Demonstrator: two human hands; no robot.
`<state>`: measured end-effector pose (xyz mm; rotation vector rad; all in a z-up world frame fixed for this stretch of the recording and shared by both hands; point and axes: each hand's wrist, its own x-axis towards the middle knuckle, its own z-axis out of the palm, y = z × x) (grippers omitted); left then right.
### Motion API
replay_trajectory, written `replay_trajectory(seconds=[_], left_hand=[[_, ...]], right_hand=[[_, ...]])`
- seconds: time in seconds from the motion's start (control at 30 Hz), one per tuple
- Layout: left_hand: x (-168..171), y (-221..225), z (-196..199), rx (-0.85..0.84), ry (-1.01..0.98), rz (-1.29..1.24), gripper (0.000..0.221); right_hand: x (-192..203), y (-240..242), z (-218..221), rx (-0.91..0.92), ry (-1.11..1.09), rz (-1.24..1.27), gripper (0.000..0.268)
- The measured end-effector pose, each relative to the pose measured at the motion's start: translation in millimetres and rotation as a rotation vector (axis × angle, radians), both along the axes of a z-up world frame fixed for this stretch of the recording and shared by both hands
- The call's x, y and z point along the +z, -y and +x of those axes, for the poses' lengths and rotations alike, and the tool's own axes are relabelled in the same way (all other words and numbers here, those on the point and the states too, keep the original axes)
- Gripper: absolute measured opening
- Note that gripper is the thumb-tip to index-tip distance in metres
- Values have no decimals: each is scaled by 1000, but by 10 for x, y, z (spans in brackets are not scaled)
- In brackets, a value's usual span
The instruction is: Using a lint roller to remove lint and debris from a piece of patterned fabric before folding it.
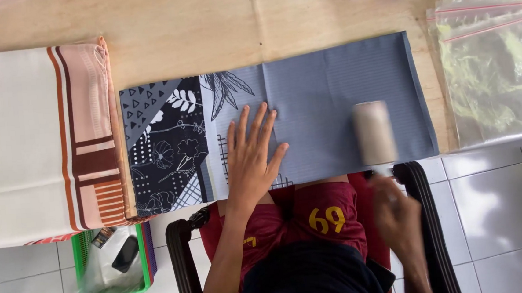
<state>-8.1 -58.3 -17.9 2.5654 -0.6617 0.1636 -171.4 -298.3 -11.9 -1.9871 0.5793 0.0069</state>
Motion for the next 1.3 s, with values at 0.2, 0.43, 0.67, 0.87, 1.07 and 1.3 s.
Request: replay_trajectory(seconds=[0.2, 0.43, 0.67, 0.87, 1.07, 1.3], left_hand=[[-38, 12, 41, 14, 23, -10, 58], [107, -35, 515, 25, -107, 80, 56], [-47, -93, 1210, -210, 119, 103, 51], [-45, -214, 1262, -336, 62, 72, 60], [-83, -214, 1304, -312, 56, 125, 59], [-77, -195, 1299, -277, 30, 131, 61]], right_hand=[[311, 189, 85, -326, 46, 4, 19], [24, -74, 472, -75, 308, -197, 32], [-121, -442, 1177, 241, 417, -465, 33], [-237, -193, 1298, 260, 320, -571, 21], [-91, 535, 1463, 28, 374, -740, 21], [-1, 490, 1449, -72, 369, -719, 27]])
